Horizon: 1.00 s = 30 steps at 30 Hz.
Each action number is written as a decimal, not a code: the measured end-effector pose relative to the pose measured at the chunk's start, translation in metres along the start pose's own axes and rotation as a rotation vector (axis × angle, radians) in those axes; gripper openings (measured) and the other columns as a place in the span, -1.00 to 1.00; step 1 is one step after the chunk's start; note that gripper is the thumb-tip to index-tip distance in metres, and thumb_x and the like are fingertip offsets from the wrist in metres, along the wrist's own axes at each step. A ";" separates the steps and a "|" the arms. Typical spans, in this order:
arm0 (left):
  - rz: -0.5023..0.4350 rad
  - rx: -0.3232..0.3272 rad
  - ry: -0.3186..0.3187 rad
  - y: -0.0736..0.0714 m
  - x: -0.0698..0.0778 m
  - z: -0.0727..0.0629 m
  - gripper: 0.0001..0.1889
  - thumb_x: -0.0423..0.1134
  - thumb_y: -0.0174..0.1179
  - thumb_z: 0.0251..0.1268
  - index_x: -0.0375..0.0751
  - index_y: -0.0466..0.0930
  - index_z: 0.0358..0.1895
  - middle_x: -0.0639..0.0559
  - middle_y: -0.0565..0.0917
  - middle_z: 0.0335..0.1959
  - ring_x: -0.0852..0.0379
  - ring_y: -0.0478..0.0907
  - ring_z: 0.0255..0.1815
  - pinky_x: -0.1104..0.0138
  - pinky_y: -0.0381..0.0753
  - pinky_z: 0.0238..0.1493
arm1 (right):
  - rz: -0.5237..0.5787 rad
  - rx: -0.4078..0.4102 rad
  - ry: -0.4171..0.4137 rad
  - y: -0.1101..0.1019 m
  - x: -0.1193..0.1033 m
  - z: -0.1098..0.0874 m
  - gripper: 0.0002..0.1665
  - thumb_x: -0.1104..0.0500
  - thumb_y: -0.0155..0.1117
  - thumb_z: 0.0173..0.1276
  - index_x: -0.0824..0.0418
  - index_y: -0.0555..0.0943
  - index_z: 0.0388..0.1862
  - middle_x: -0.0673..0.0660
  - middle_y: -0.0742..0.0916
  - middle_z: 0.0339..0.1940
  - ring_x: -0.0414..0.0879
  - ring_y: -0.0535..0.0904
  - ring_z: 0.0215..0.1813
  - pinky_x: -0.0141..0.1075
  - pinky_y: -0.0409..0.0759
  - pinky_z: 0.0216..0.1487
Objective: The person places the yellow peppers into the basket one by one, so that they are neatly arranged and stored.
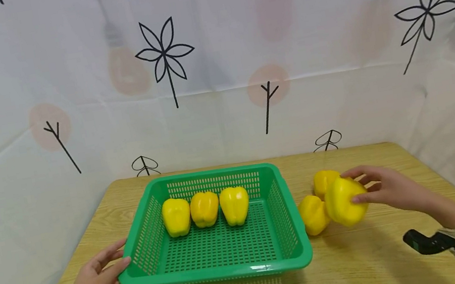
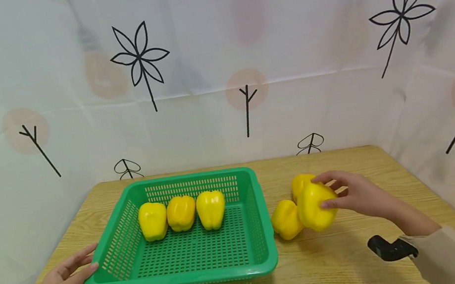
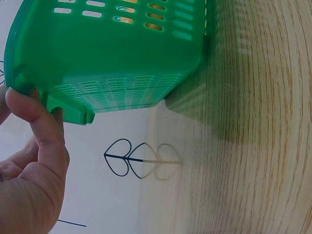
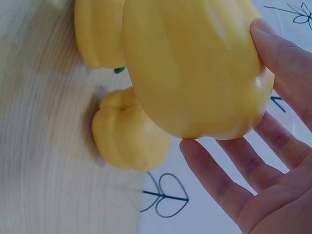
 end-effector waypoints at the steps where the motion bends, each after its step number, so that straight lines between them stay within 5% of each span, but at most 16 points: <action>1: 0.000 0.000 -0.001 0.000 0.000 0.000 -0.34 -0.11 0.13 0.34 -0.24 0.11 0.42 -0.26 0.25 0.24 0.13 0.57 -0.19 0.21 0.57 -0.19 | 0.002 0.003 0.001 0.000 -0.001 0.001 -0.47 0.24 0.40 0.14 0.30 0.51 0.10 0.28 0.58 0.04 -0.19 0.54 -0.12 -0.38 0.58 -0.24; 30: 0.013 0.004 0.009 0.000 -0.001 0.001 -0.35 -0.12 0.11 0.35 -0.25 0.11 0.42 -0.26 0.28 0.23 0.12 0.56 -0.22 0.22 0.57 -0.22 | 0.043 -0.006 -0.078 0.013 -0.041 0.045 -0.49 0.17 0.40 0.16 0.19 0.52 0.11 0.13 0.59 0.03 0.04 0.54 -0.07 -0.29 0.58 -0.13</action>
Point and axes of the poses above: each hand's wrist, its own z-axis towards the middle knuckle, its own y-axis out of the palm, x = y × z, the point moved 8 cm from there along z, towards the middle knuckle
